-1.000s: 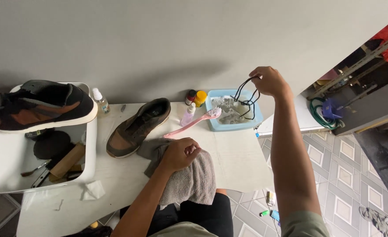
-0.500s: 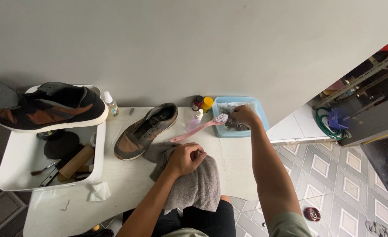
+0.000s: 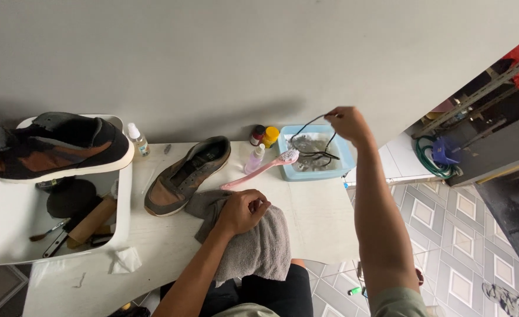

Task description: Cleaning shoe laces by scrubbing them with a toothbrush and soapy water at a workstation.

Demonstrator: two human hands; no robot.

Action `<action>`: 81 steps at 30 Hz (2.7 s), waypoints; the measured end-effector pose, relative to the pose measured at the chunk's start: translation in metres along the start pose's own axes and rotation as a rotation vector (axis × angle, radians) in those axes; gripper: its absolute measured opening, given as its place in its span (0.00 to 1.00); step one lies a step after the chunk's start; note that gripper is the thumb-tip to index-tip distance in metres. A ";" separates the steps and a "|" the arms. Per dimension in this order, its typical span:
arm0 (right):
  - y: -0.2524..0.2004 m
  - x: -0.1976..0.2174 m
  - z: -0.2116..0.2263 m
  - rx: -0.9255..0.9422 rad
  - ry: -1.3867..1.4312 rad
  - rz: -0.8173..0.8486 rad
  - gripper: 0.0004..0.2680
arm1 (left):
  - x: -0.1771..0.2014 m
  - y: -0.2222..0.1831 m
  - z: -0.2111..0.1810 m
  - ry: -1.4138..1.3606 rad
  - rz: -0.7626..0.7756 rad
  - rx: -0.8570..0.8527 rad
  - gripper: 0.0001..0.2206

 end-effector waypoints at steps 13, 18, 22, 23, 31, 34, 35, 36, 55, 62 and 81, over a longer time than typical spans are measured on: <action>-0.081 0.146 0.094 0.341 0.061 -0.502 0.06 | -0.005 -0.002 0.008 0.113 -0.033 -0.095 0.13; -0.024 0.068 0.026 0.124 -0.135 -0.239 0.07 | -0.001 -0.003 0.006 -0.030 -0.035 -0.050 0.08; -0.021 -0.027 0.008 0.041 -0.190 0.091 0.12 | 0.000 -0.002 0.002 -0.015 -0.021 -0.013 0.09; -0.034 -0.050 0.012 -0.005 -0.195 0.230 0.13 | 0.001 -0.002 -0.001 -0.005 -0.017 -0.018 0.10; 0.012 -0.114 -0.070 -0.156 -0.252 0.356 0.15 | 0.000 -0.001 -0.003 0.011 -0.008 -0.016 0.11; 0.010 -0.059 -0.030 -0.053 -0.227 0.256 0.13 | 0.002 0.000 -0.005 0.015 -0.006 -0.020 0.09; 0.003 -0.031 -0.014 -0.022 -0.220 0.130 0.11 | 0.002 0.000 -0.004 0.008 -0.011 -0.010 0.09; -0.005 -0.004 0.003 0.008 -0.212 0.005 0.10 | 0.001 -0.001 -0.002 0.001 -0.016 0.001 0.08; -0.125 0.197 0.138 0.816 0.001 -0.683 0.06 | -0.003 -0.004 -0.002 0.102 -0.061 -0.145 0.17; -0.027 0.041 0.036 0.214 -0.178 -0.102 0.11 | -0.002 -0.003 0.006 -0.048 -0.057 -0.078 0.08; 0.001 -0.097 -0.089 -0.335 -0.455 0.378 0.24 | 0.004 -0.001 -0.006 0.004 -0.037 -0.073 0.09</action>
Point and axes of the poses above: each hand's wrist, its own y-axis towards the middle knuckle, its own x-axis out of the back of the hand, z = x × y, the point moved 8 cm from there along y, towards the middle knuckle, and after that the axes turned 10 degrees about z, right-handed, at the moved point
